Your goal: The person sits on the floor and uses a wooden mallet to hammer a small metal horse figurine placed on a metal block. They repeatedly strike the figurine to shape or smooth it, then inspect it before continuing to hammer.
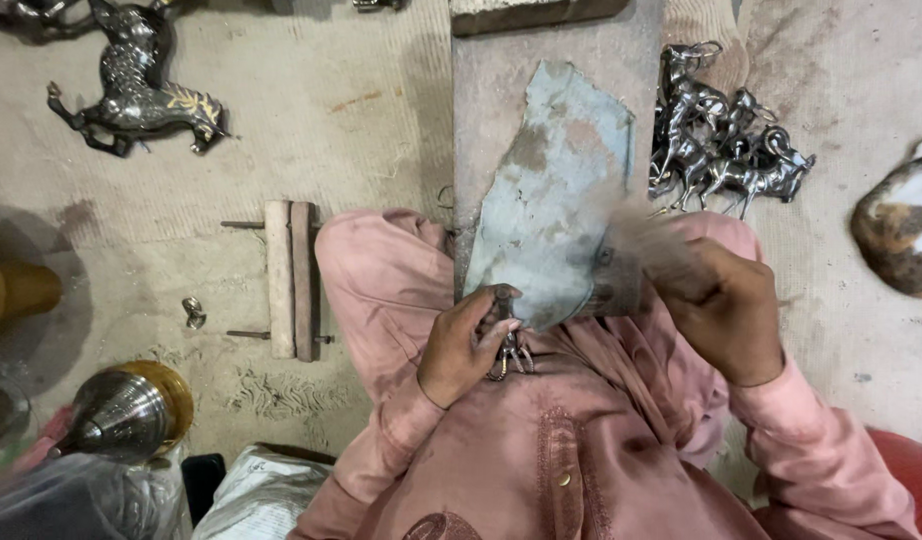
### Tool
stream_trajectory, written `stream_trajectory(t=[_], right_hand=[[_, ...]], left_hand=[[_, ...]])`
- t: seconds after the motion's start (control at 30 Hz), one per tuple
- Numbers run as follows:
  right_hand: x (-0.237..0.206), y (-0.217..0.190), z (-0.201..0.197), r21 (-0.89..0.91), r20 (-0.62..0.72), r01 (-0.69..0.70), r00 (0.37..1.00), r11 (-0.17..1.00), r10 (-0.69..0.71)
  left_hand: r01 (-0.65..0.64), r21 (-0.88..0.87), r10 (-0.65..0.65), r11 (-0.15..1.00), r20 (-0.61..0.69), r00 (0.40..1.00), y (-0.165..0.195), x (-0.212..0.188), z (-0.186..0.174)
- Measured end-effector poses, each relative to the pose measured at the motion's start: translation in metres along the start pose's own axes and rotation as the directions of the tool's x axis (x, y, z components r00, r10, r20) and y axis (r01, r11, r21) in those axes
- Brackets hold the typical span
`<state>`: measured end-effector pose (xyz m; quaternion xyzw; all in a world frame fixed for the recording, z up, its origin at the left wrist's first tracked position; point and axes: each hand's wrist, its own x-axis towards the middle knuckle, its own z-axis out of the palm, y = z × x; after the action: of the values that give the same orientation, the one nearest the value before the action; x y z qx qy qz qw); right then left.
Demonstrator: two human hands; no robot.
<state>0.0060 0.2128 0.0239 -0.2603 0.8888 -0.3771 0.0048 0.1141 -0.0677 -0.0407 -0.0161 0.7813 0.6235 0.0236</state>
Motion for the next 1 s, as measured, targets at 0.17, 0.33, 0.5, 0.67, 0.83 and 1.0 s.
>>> stream_trajectory(t=[0.17, 0.33, 0.5, 0.67, 0.83, 1.0], right_hand=[[-0.003, 0.002, 0.004, -0.512, 0.177, 0.144, 0.982, 0.847, -0.060], [-0.004, 0.001, 0.005, -0.100, 0.029, -0.003, 1.000, 0.995, 0.006], [-0.008, -0.001, 0.007, -0.358, -0.014, -0.064, 0.998, 0.931, 0.064], [-0.012, -0.001, 0.007, -0.507, 0.125, 0.151, 0.987, 0.848, -0.101], [-0.017, 0.002, 0.005, -0.021, 0.042, -0.117, 0.992, 0.993, 0.118], [-0.029, 0.005, 0.010, -0.395, 0.020, -0.172, 0.981, 0.902, 0.195]], left_hand=[[-0.083, 0.167, 0.084, 0.982, 0.003, 0.996, -0.006, 0.001, 0.001], [-0.070, -0.027, 0.070, 0.997, 0.026, 0.997, -0.005, 0.001, 0.000], [-0.072, 0.056, 0.070, 0.996, 0.037, 0.997, -0.004, 0.001, -0.003], [-0.145, 0.087, 0.139, 0.986, 0.072, 0.988, -0.006, 0.001, -0.005], [-0.107, 0.068, 0.101, 0.992, 0.093, 0.991, -0.010, 0.000, -0.004], [-0.249, 0.128, 0.240, 0.960, 0.080, 0.967, -0.017, -0.001, -0.004]])
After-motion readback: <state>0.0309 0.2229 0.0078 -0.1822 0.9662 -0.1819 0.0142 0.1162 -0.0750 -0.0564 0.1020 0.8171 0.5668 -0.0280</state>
